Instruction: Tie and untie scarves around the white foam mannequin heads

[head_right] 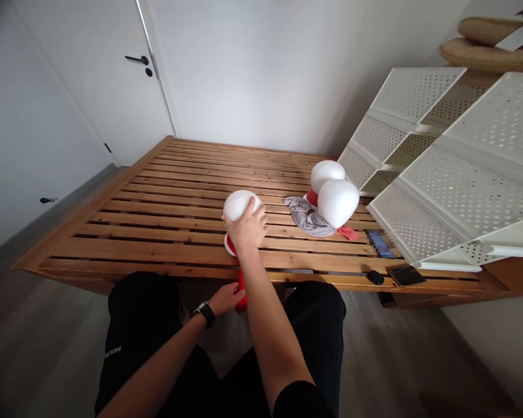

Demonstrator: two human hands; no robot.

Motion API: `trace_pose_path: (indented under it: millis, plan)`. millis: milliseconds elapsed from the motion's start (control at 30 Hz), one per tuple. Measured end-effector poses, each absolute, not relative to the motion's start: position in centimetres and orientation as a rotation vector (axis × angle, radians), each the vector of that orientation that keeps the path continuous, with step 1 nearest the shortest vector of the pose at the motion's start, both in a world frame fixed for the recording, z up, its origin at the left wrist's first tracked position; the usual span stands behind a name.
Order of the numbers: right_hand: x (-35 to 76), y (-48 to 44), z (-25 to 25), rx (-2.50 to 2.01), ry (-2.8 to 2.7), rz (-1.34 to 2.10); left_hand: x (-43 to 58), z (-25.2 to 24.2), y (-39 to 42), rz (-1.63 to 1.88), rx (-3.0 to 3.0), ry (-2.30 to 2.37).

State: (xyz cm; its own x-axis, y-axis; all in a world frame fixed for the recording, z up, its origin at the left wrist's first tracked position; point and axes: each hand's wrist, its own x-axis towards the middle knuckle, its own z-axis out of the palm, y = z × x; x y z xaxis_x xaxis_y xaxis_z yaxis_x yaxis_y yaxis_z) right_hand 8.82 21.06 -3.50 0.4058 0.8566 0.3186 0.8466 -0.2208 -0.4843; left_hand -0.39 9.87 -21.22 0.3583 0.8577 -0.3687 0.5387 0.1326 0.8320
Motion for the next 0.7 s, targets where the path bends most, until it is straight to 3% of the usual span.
trace_pose_path:
  millis: [133, 267, 367, 567, 700]
  plan:
    - [9.2, 20.4, -2.9, -2.027, -1.484, 0.070, -1.5, -20.9, 10.2, 0.332, 1.831, 1.477]
    - [13.4, 18.7, -3.1, -1.851, -1.454, -0.017, -2.6, -20.1, 12.5, 0.686, 1.956, 1.596]
    - [17.4, 17.5, -6.9, -1.723, -1.426, 0.048, -2.6, -20.1, 15.9, 0.952, 1.962, 1.579]
    - [17.7, 15.9, -18.4, -1.701, -1.585, 0.503, -0.7, -22.4, 21.7, 1.105, 1.866, 1.469]
    - [15.2, 15.4, -20.9, -1.690, -1.699, 0.554, 0.5, -23.0, 22.9, 1.267, 1.717, 1.407]
